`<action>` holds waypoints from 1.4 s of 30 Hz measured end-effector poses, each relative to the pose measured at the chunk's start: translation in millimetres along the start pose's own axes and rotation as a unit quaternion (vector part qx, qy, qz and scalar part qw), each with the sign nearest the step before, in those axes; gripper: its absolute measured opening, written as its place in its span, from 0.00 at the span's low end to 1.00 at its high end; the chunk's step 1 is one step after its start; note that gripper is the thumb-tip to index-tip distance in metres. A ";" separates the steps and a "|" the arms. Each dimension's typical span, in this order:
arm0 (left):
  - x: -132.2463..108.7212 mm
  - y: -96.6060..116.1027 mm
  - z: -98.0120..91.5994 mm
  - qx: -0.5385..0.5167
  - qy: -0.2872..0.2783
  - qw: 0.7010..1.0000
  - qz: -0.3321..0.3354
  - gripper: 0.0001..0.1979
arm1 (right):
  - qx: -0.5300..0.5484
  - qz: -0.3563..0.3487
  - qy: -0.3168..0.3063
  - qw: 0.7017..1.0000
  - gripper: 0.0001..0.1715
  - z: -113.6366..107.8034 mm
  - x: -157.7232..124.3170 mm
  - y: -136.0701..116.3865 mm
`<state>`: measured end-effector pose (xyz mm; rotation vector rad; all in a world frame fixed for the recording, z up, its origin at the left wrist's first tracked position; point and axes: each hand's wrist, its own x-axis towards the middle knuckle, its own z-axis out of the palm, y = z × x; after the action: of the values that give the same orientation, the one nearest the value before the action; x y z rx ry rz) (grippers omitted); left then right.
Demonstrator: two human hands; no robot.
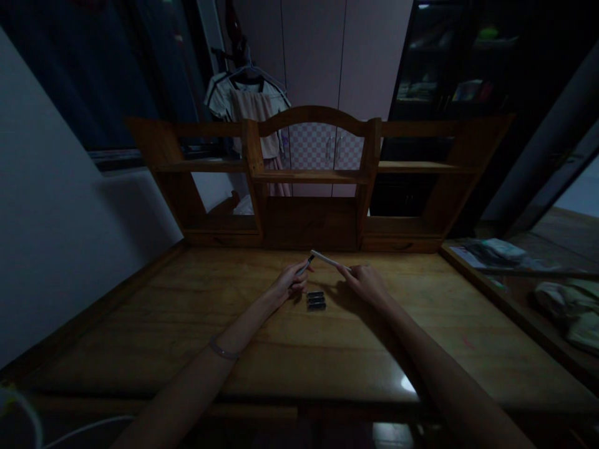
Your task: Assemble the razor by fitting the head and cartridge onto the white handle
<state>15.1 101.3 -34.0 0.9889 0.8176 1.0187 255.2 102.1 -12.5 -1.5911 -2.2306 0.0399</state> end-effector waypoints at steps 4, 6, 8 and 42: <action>4.9 -1.2 -0.8 0.000 -0.006 1.000 0.001 0.16 | 0.013 0.018 0.019 1.000 0.42 -3.7 1.2 3.2; 8.7 -2.4 -2.5 -0.005 -0.013 1.000 0.006 0.16 | 0.023 0.021 0.026 0.999 0.42 -6.8 2.4 6.3; 12.0 -3.3 -4.3 -0.012 -0.022 1.000 0.005 0.16 | 0.032 0.019 0.028 0.999 0.41 -9.7 3.8 9.1; 8.4 4.9 1.9 -0.022 0.056 0.998 0.004 0.20 | 0.178 0.004 0.109 0.978 0.23 7.9 10.3 7.9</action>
<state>18.1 109.7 -29.6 0.9051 0.8811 1.1017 256.9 115.9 -18.6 -1.3411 -1.9212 0.2421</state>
